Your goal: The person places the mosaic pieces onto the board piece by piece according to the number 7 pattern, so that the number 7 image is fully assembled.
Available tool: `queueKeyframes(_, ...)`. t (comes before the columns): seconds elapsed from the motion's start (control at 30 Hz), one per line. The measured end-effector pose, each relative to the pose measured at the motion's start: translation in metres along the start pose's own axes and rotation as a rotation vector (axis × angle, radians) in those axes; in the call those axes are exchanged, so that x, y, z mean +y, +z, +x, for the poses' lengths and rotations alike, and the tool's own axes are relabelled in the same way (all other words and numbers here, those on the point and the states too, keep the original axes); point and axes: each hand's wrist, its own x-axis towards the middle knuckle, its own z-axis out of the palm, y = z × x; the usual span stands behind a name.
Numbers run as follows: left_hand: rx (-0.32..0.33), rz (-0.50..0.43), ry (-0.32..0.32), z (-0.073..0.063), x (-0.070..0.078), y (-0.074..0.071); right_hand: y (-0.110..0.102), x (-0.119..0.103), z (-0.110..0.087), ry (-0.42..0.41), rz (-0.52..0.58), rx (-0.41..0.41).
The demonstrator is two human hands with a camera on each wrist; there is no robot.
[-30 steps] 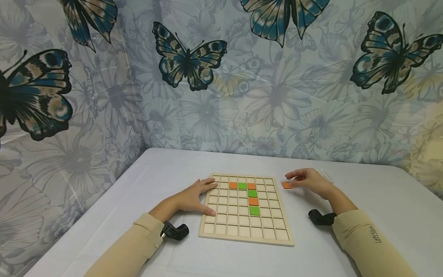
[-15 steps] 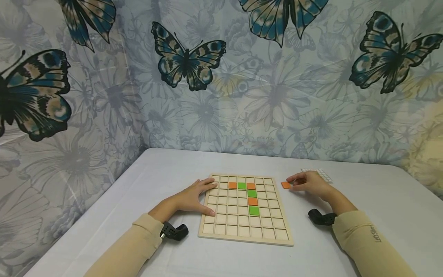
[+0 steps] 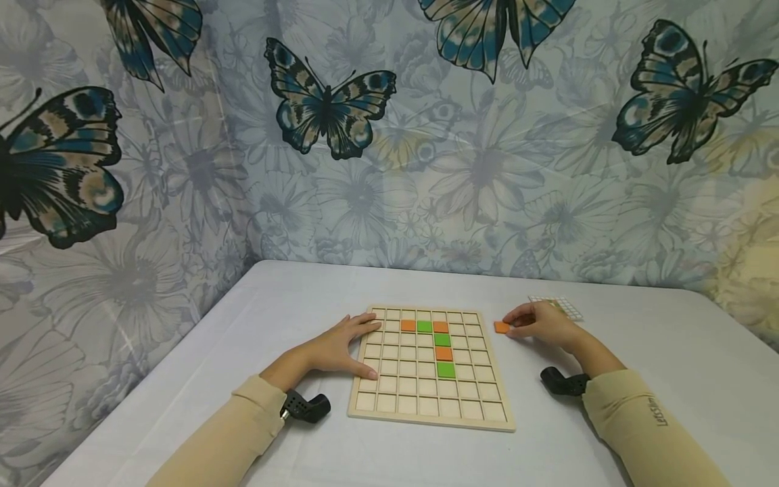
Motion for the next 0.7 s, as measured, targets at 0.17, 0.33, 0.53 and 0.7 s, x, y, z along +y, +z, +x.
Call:
queueKeyframes(0.17, -0.001, -0.003, 0.001, 0.0001, 0.0003, -0.0002, -0.0002, -0.0018, 0.0001, -0.005, -0.027, 0.016)
queueKeyframes(0.33, -0.001, -0.003, -0.005, 0.0, 0.0004, -0.0001, -0.001, -0.0034, 0.0, -0.013, -0.038, 0.012)
queueKeyframes(0.53, -0.004, -0.01, -0.021, -0.0006, 0.0017, -0.0004, -0.0027, -0.0048, 0.0004, -0.005, -0.067, 0.001)
queueKeyframes(0.7, -0.004, -0.011, -0.022, -0.0007, 0.0014, -0.0001, -0.0056, -0.009, -0.0011, -0.002, -0.08, -0.015)
